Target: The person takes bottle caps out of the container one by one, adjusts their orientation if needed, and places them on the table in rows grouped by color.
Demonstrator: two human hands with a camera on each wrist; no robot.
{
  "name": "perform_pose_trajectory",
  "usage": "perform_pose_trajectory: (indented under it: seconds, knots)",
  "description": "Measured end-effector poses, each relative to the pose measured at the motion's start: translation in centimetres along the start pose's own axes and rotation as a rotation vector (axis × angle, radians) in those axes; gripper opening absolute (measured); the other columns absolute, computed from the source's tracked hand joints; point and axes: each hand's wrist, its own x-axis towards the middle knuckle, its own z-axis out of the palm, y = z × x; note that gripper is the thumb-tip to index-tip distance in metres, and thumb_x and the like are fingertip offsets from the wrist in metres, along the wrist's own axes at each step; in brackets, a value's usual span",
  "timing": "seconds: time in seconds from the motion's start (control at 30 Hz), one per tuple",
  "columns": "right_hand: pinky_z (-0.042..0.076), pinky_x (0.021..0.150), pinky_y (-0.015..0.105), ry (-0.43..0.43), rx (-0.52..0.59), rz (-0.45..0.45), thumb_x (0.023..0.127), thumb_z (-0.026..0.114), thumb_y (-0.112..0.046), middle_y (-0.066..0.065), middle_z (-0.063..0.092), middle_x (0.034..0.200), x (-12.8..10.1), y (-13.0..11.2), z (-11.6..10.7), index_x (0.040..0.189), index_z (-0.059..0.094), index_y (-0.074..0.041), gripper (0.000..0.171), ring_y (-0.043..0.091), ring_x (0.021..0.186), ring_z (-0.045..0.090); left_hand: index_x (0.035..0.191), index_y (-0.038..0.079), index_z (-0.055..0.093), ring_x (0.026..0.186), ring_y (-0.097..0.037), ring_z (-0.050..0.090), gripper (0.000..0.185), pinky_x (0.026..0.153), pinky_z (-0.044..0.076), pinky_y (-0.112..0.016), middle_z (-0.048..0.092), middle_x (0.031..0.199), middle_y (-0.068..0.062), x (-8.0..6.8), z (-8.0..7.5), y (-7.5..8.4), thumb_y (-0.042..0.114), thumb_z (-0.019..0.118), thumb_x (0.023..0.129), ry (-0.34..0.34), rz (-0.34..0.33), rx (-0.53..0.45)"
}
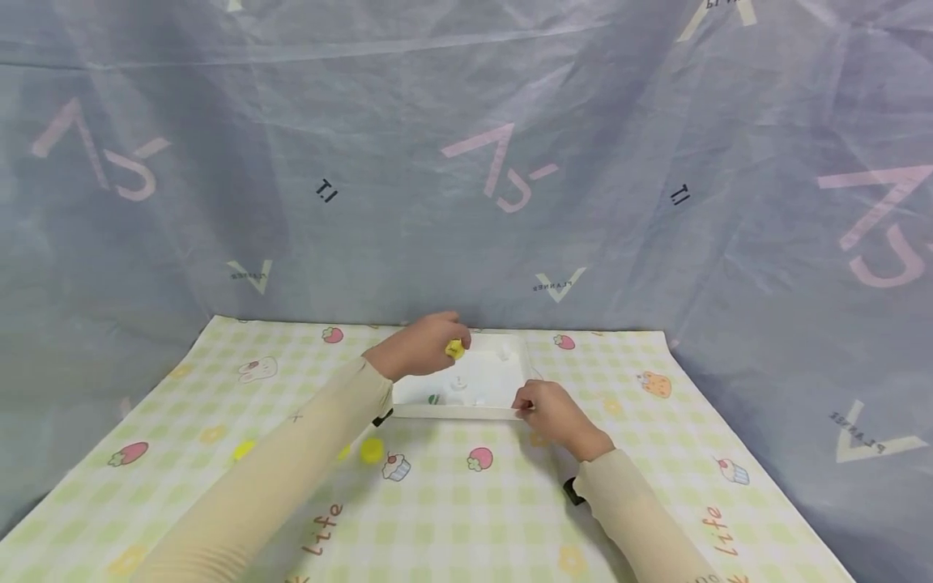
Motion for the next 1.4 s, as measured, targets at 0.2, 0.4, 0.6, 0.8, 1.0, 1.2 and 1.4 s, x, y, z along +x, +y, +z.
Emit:
perform_pose_trajectory:
  seconds: [0.2, 0.4, 0.6, 0.8, 1.0, 1.2, 1.4]
  knots:
    - [0.054, 0.071, 0.029, 0.004, -0.009, -0.001, 0.084, 0.074, 0.004, -0.003, 0.063, 0.078, -0.1, 0.2, 0.0, 0.080, 0.074, -0.009, 0.014, 0.013, 0.076, 0.063, 0.111, 0.013, 0.072, 0.098, -0.015, 0.059, 0.026, 0.087, 0.051, -0.032, 0.062, 0.106, 0.002, -3.8, -0.3, 1.4, 0.003, 0.072, 0.087, 0.011, 0.017, -0.032]
    - [0.054, 0.071, 0.029, 0.010, 0.001, 0.006, 0.084, 0.074, 0.004, -0.004, 0.064, 0.078, 0.0, 0.2, 0.0, 0.080, 0.074, -0.009, 0.013, 0.013, 0.076, 0.063, 0.110, 0.012, 0.073, 0.093, -0.014, 0.060, 0.025, 0.084, 0.052, -0.034, 0.064, 0.104, 0.003, -7.5, 0.5, 1.8, 0.006, 0.077, 0.086, -0.024, 0.003, -0.050]
    - [0.054, 0.071, 0.029, 0.018, 0.001, 0.011, 0.083, 0.075, 0.004, -0.004, 0.064, 0.078, 0.0, 0.3, 0.0, 0.080, 0.074, -0.011, 0.015, 0.012, 0.076, 0.064, 0.109, 0.010, 0.074, 0.087, -0.014, 0.058, 0.025, 0.080, 0.050, -0.033, 0.064, 0.102, 0.004, -9.7, 2.8, 1.2, 0.008, 0.079, 0.084, -0.096, -0.050, -0.116]
    - [0.054, 0.070, 0.028, 0.015, 0.006, 0.002, 0.083, 0.075, 0.004, -0.005, 0.063, 0.078, 0.1, 0.3, 0.1, 0.079, 0.074, -0.012, 0.016, 0.011, 0.075, 0.063, 0.104, 0.009, 0.075, 0.080, -0.010, 0.054, 0.024, 0.074, 0.049, -0.029, 0.066, 0.099, 0.004, -10.7, 5.7, 0.4, 0.005, 0.080, 0.081, -0.162, -0.089, -0.141]
    - [0.054, 0.070, 0.029, 0.008, 0.008, 0.011, 0.084, 0.075, 0.003, -0.006, 0.063, 0.078, 0.1, 0.1, 0.4, 0.079, 0.074, -0.011, 0.015, 0.010, 0.075, 0.062, 0.087, 0.013, 0.072, 0.068, -0.007, 0.045, 0.014, 0.065, 0.045, -0.024, 0.056, 0.081, 0.007, -11.6, 7.5, -0.4, 0.004, 0.079, 0.079, -0.157, -0.089, -0.130]
    - [0.054, 0.071, 0.028, 0.003, 0.008, 0.024, 0.084, 0.075, 0.003, -0.006, 0.063, 0.078, 0.2, 0.1, 0.5, 0.079, 0.073, -0.014, 0.017, 0.010, 0.076, 0.062, 0.073, 0.018, 0.066, 0.065, -0.007, 0.040, 0.018, 0.060, 0.041, -0.023, 0.052, 0.076, 0.005, -12.0, 7.8, -0.7, 0.006, 0.078, 0.080, -0.137, -0.063, -0.099]
    - [0.054, 0.071, 0.029, -0.006, 0.005, 0.032, 0.084, 0.075, 0.002, -0.006, 0.063, 0.079, 0.2, 0.1, 0.2, 0.080, 0.074, -0.012, 0.015, 0.010, 0.076, 0.062, 0.080, 0.017, 0.068, 0.068, -0.007, 0.039, 0.014, 0.064, 0.041, -0.024, 0.052, 0.079, 0.004, -12.1, 7.8, -0.7, 0.015, 0.081, 0.082, -0.128, -0.069, -0.071]
